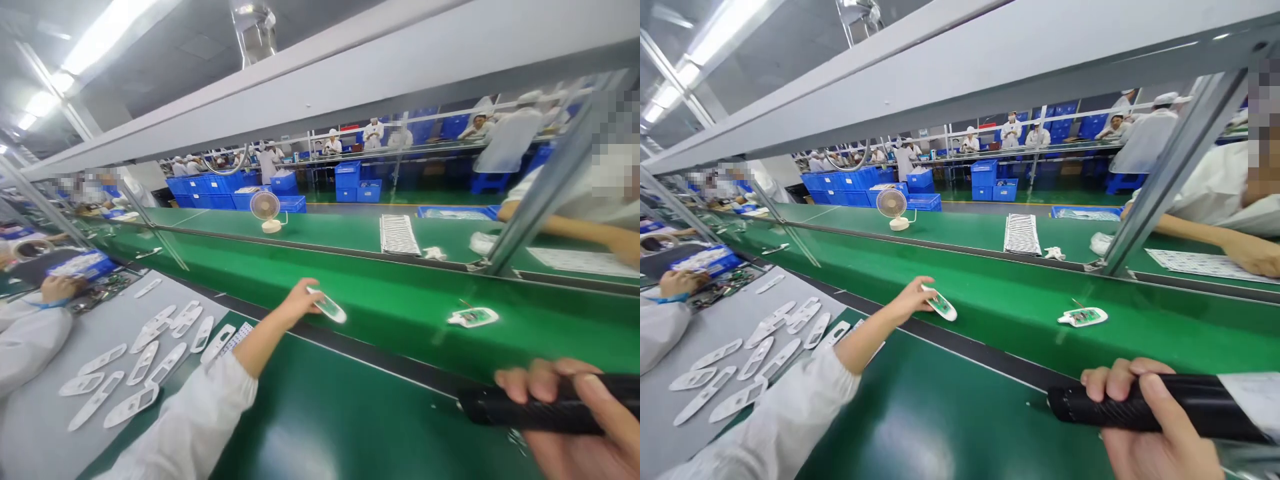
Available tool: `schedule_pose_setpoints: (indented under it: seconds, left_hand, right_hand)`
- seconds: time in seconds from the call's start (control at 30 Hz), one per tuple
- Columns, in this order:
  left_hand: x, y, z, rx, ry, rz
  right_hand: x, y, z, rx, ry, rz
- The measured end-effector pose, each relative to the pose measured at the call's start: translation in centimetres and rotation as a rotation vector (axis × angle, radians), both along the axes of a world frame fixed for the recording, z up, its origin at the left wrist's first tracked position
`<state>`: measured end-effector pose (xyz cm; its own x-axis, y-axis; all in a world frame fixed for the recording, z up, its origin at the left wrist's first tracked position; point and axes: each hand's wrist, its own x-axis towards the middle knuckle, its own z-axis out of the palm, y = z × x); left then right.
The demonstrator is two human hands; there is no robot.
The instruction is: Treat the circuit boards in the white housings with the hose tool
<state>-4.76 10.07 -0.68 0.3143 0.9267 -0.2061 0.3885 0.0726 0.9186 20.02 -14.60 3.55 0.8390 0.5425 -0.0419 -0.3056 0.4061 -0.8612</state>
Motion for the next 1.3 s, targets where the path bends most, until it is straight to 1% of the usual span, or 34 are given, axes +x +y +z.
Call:
schedule_pose_setpoints:
  seconds: [0.03, 0.1, 0.17, 0.2, 0.27, 0.33, 0.4, 0.5, 0.63, 0.73, 0.9, 1.07, 1.2, 1.3]
  left_hand:
    - [1.2, -2.9, -0.8, -0.031, -0.055, -0.064]
    - [3.0, -8.6, -2.2, -0.058, -0.134, -0.189]
    - [3.9, -13.2, -3.2, 0.073, -0.134, -0.298]
    - [4.1, -14.9, -3.4, 0.175, -0.108, -0.337]
    - [4.0, -16.8, -3.5, 0.366, -0.046, -0.391]
    - [3.8, -17.3, -3.4, 0.463, -0.023, -0.442]
    - [3.8, -17.2, -3.3, 0.502, -0.008, -0.479]
    - [4.2, -17.4, -3.5, 0.575, 0.067, -0.482]
    - [4.7, -17.8, -4.0, 0.668, 0.178, -0.527]
    - [4.7, -17.8, -4.2, 0.668, 0.196, -0.555]
    - [4.7, -17.6, -4.2, 0.638, 0.194, -0.562]
    - [4.7, -17.6, -4.1, 0.625, 0.213, -0.561]
    - [4.9, -17.6, -3.8, 0.599, 0.222, -0.553]
    - [5.0, -17.6, -3.8, 0.580, 0.229, -0.537]
  right_hand:
    - [0.0, -0.1, 0.4, 0.023, -0.014, -0.019]
    - [0.3, -0.2, 0.5, 0.084, -0.069, -0.003]
    - [0.6, -0.3, 0.3, 0.140, -0.127, 0.030]
    - [0.7, -0.5, 0.2, 0.167, -0.155, 0.047]
    - [0.8, -0.7, 0.0, 0.201, -0.196, 0.093]
    - [0.7, -0.8, 0.1, 0.230, -0.225, 0.146]
    - [0.5, -0.9, 0.4, 0.263, -0.249, 0.194]
    - [-0.2, -0.8, 0.7, 0.299, -0.281, 0.266]
    - [-1.5, -0.2, 0.7, 0.271, -0.364, 0.351]
    - [-2.4, 0.3, 0.3, 0.224, -0.433, 0.384]
    - [-3.1, 0.6, -0.1, 0.143, -0.514, 0.349]
    - [-3.3, 0.8, -0.3, 0.101, -0.531, 0.344]
    - [-3.7, 1.1, -0.3, 0.061, -0.547, 0.343]
    - [-4.2, 1.3, 0.0, -0.029, -0.585, 0.359]
